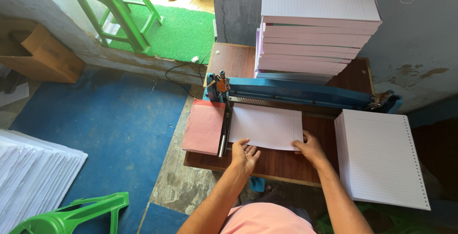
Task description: The person places lined paper sheets into a manual binding machine, aligns them, and secures them with a stapling mechanism. The person then stacks the finished notebooks on a pile to the right.
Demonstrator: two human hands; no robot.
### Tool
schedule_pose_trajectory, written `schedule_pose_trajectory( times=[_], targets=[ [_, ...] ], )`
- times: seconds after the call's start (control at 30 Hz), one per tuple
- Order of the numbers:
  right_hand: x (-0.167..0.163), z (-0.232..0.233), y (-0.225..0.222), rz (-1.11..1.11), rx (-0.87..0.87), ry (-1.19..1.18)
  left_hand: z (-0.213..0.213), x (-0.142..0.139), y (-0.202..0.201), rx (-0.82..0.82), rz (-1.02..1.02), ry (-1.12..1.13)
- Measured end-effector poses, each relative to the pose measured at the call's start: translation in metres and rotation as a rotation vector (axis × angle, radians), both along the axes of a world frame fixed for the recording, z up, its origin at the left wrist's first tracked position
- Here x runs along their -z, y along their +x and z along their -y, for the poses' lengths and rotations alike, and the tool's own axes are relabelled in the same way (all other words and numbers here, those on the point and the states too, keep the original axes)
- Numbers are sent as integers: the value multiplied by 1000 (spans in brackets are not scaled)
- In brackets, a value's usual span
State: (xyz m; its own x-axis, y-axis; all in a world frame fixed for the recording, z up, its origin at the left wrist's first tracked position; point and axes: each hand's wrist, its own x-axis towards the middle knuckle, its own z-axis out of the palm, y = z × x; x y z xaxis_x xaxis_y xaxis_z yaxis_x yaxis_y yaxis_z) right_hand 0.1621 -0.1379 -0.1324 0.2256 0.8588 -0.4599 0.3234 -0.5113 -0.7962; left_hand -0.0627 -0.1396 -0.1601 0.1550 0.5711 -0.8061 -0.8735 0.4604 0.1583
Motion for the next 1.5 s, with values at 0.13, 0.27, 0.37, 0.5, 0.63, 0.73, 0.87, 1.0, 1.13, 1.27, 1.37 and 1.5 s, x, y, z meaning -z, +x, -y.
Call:
schedule_pose_trajectory(
  times=[0.13, 0.27, 0.37, 0.5, 0.63, 0.73, 0.87, 1.0, 1.13, 1.27, 1.37, 1.5],
  targets=[
    [-7, -1, 1, 24, -198, -42, 1, 2, -2, 17, 10, 4],
    [-8, -2, -4, 249, -334, 48, 0, 1, -4, 32, 3, -2],
    [-4, 1, -3, 240, -320, 116, 1, -1, -6, 70, -19, 12],
    [1, 7, 1, 255, -250, 95, 4, -5, -6, 117, -61, 33],
    [2, 8, 2, 238, -223, 95, 4, -5, -8, 117, -55, 13],
    [3, 10, 2, 204, -209, 128, 4, -2, -9, 123, -49, 27],
    [2, 10, 2, 196, -208, 148, 3, 2, -10, 120, -24, 42],
    [2, 9, 3, 239, -211, 95, 3, 3, -11, 119, -29, 46],
    [3, 7, 4, 231, -207, 50, 4, 2, -10, 111, -27, 50],
    [5, 8, 4, 235, -202, 41, 6, 1, -9, 107, -41, 61],
    [5, 7, 5, 235, -193, 29, 4, 2, -9, 106, -41, 52],
    [5, 7, 5, 264, -208, 24, 1, 4, -8, 99, -31, 44]
  ],
)
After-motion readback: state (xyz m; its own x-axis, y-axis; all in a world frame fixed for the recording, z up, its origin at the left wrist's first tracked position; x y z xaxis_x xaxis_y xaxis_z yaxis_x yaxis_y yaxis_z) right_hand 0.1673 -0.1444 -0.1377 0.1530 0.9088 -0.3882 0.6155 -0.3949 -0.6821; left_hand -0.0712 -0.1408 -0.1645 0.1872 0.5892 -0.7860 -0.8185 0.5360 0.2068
